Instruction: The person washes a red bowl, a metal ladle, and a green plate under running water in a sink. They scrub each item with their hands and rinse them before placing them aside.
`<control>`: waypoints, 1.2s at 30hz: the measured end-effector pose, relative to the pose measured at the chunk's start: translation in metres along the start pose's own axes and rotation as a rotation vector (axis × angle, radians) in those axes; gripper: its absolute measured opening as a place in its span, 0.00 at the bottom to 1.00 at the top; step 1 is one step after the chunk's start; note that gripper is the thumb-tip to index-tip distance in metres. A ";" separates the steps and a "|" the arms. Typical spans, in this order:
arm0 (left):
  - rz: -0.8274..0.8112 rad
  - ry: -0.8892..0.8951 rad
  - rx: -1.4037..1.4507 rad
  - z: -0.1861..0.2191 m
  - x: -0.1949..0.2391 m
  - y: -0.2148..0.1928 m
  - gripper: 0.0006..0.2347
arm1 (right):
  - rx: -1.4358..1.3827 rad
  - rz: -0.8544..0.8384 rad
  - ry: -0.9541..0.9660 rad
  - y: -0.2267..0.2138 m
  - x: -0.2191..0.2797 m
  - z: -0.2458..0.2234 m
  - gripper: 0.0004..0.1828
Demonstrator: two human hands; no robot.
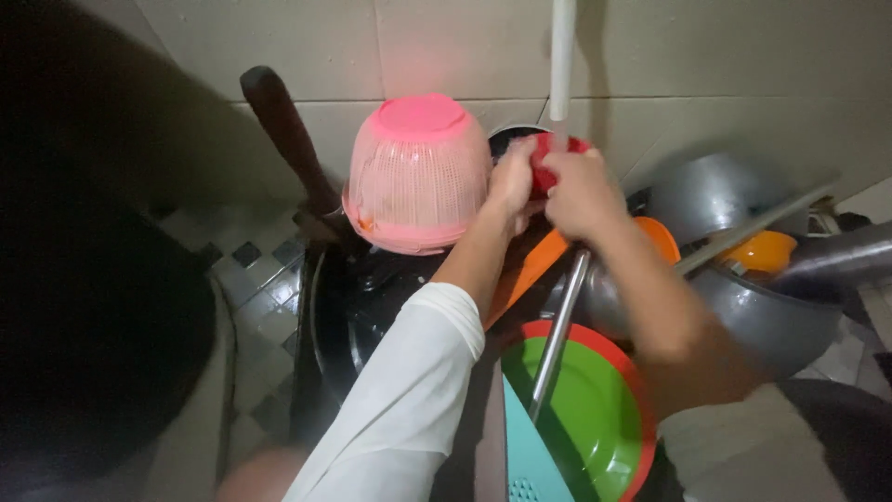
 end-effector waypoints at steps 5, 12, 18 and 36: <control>0.001 -0.080 0.102 0.012 0.020 0.010 0.34 | -0.599 0.072 0.323 -0.007 -0.010 -0.005 0.18; 0.098 -0.128 0.020 -0.002 -0.002 0.014 0.30 | 0.313 -0.086 -0.093 -0.030 0.009 -0.019 0.13; 0.201 0.006 -0.424 0.006 0.024 0.009 0.25 | 0.748 0.493 -0.773 0.010 0.005 0.022 0.10; 0.266 0.466 -1.249 -0.027 -0.025 -0.005 0.18 | -0.105 0.132 -0.093 -0.020 0.011 0.016 0.15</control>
Point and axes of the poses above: each hand's wrist, its own x-axis away from the middle knuckle, its own y-axis out of the palm, z = x × y, the point moved 1 cm from there along -x, towards the middle knuckle, and after that the axes turned 4 degrees about -y, right-handed, at the moved point
